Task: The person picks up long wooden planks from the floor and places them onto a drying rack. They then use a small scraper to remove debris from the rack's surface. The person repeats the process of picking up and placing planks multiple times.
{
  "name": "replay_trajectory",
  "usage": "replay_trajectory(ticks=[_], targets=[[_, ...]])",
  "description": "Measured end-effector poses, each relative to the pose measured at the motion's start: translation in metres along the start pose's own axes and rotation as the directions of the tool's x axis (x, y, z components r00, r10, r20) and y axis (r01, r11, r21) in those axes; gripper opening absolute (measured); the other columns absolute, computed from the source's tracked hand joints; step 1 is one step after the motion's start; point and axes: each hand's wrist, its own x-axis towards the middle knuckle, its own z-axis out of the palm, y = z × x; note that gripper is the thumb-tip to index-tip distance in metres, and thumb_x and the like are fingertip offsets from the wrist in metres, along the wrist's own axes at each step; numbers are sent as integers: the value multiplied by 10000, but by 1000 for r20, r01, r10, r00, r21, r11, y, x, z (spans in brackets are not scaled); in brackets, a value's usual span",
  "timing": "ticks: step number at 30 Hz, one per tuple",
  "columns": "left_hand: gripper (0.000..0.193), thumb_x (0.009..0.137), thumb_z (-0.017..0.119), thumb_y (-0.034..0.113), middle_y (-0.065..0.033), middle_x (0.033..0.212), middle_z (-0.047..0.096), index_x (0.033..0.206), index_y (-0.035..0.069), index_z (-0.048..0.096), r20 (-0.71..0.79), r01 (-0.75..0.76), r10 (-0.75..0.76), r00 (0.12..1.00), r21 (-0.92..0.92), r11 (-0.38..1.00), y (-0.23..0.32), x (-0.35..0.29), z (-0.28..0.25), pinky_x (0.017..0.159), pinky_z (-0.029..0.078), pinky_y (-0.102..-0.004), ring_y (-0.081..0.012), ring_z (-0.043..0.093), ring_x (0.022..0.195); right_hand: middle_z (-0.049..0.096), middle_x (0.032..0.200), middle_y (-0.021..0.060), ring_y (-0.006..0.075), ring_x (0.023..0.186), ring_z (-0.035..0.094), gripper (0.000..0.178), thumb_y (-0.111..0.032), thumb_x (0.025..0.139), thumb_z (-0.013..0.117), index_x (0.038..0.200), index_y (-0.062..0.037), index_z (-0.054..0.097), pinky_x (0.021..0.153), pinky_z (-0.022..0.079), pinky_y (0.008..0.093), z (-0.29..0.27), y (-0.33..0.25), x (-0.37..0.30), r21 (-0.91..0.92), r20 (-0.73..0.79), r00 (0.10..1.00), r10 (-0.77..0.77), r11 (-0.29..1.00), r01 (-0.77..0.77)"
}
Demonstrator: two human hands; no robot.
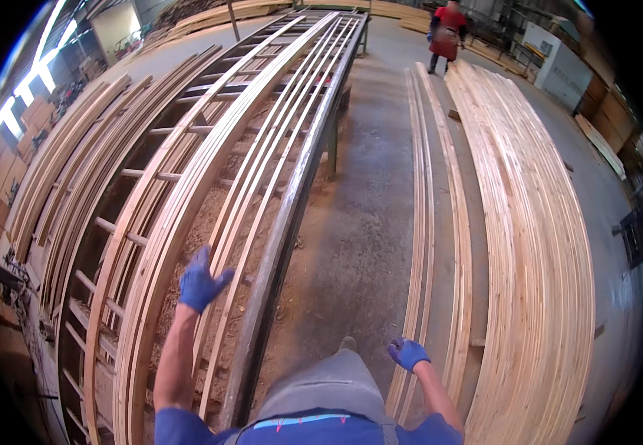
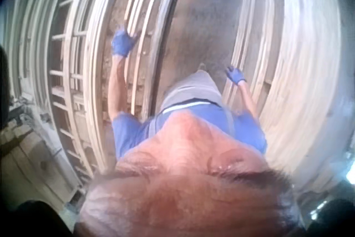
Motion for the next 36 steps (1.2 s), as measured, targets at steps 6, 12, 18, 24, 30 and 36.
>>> replay_trajectory(ticks=[6, 12, 18, 24, 30, 36], targets=[[999, 758, 707, 615, -271, 1393, 482, 1432, -44, 374, 35, 118, -122, 992, 90, 989, 28, 212, 35, 1072, 401, -435, -380, 486, 1293, 714, 907, 155, 201, 749, 704, 356, -272, 918, 587, 1108, 18, 664, 698, 560, 322, -74, 52, 123, 297, -188, 981, 50, 955, 8], [1054, 724, 714, 651, -277, 1409, 457, 1430, -51, 367, 11, 90, -91, 996, 50, 995, 50, 427, 116, 1068, 399, -456, -395, 467, 1305, 688, 808, 119, 201, 688, 685, 324, -290, 926, 590, 1017, 13, 662, 658, 550, 332, -112, 88, 273, 349, -83, 994, 73, 936, -39], [1244, 664, 656, 787, -263, 1516, 321, 1491, -44, 244, 168, 215, -222, 960, 63, 975, 66, 623, 171, 1126, 331, -469, -386, 348, 1400, 678, 790, 103, 255, 643, 672, 203, -243, 910, 593, 903, -47, 645, 612, 546, 378, -135, 166, 348, 806, 328, 779, 534, 272, -526], [1312, 646, 652, 813, -306, 1521, 274, 1503, -58, 173, 285, 247, -258, 923, 75, 966, 110, 761, 222, 1152, 292, -459, -409, 303, 1420, 712, 1025, 121, 307, 889, 691, 315, -333, 883, 610, 1076, -100, 700, 760, 538, 426, -134, 244, 418, -9, 445, 758, 476, 849, -528], [1211, 659, 775, 633, -287, 1408, 438, 1480, -63, 222, 160, 375, -396, 904, 146, 916, 155, 831, 257, 1039, 417, -475, -405, 491, 1268, 700, 1072, 109, 305, 940, 683, 323, -374, 856, 623, 1083, -156, 698, 779, 542, 436, -256, 247, 616, 88, 483, 775, 406, 859, -505], [706, 710, 760, 380, -239, 1061, 626, 1245, -5, 506, 70, 321, -338, 939, 180, 930, 138, 831, 311, 826, 505, -495, -408, 625, 977, 702, 1042, 72, 269, 945, 683, 277, -393, 850, 624, 1050, -221, 710, 754, 549, 430, -459, 234, 894, -570, 599, 793, -109, 637, 519]])
